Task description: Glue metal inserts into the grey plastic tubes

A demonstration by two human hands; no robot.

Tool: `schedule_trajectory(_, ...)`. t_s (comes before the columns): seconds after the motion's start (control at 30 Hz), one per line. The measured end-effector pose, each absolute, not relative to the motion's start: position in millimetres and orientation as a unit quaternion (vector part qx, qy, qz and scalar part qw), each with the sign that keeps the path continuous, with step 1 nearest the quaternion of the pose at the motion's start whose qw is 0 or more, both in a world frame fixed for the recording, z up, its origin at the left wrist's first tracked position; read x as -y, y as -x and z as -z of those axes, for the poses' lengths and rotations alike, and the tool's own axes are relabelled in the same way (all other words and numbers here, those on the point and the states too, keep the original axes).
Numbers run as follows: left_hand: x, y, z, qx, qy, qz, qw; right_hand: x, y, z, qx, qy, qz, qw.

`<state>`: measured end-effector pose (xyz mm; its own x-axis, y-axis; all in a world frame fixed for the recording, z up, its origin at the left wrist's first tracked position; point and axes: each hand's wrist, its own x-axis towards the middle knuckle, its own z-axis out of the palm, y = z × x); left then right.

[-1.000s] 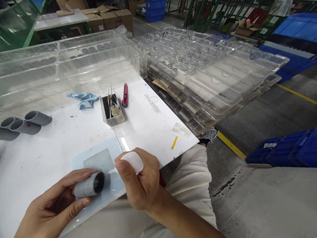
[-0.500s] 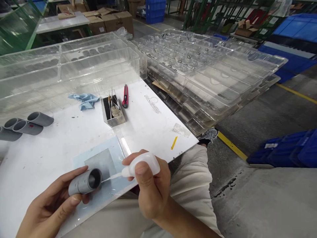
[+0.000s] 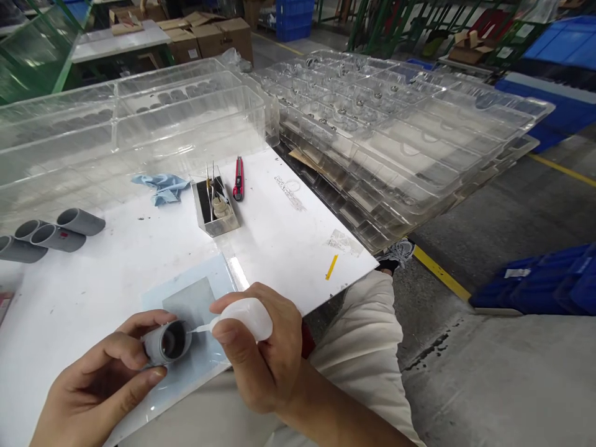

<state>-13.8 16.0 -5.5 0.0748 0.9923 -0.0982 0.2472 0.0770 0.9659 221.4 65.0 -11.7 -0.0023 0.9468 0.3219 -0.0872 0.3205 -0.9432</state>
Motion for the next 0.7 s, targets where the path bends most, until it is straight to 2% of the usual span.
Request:
schedule_trajectory(0.43, -15, 13, 3, -0.549, -0.567, -0.383, 0.479, -69, -216, 16, 0.537, 0.385, -0.457, 0.595)
schedule_trajectory(0.7, -13, -5, -6, -0.604, -0.487, -0.421, 0.469, -69, -218, 13, 0.542, 0.401, -0.449, 0.586)
